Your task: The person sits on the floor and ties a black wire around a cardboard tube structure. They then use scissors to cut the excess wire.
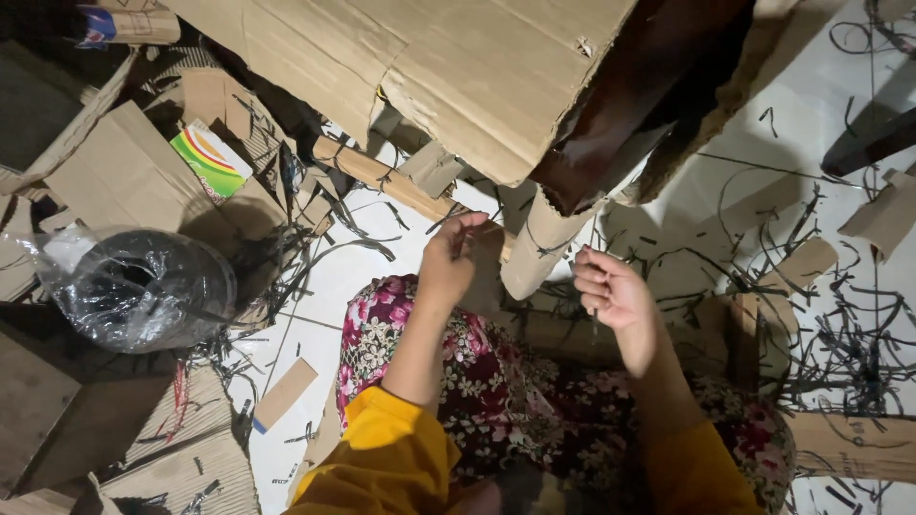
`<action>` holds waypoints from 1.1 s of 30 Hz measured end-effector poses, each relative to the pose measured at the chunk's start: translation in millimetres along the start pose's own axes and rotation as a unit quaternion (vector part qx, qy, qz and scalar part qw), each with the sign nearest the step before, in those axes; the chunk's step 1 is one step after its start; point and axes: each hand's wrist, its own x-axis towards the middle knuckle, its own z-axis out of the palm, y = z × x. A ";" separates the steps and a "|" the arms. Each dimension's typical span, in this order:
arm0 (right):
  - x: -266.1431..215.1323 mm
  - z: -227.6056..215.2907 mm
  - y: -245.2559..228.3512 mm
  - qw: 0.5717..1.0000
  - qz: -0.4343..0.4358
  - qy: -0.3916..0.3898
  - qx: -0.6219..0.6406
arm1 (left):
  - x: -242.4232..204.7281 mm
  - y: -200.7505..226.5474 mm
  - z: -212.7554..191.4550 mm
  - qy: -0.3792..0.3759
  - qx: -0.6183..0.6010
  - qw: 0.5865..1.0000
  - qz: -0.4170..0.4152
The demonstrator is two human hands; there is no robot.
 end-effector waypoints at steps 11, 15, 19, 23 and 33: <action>16.5 5.7 9.6 0.997 0.022 0.031 -0.070 | 0.5 -3.3 -0.9 -0.045 0.039 0.998 0.015; 16.6 15.9 9.3 0.980 -0.031 0.090 -0.173 | 9.9 -26.0 1.9 -0.052 0.012 0.998 0.046; -15.5 74.4 8.0 0.930 -0.117 0.179 -0.299 | 8.8 -16.0 -1.9 -0.044 0.062 0.997 0.024; -34.6 63.8 9.4 0.871 -0.207 0.174 -0.410 | -2.3 -2.6 -1.8 -0.048 0.045 0.998 0.002; -62.1 95.5 11.9 0.758 -0.300 0.269 -0.512 | -10.0 10.1 -4.3 -0.045 0.043 0.998 -0.002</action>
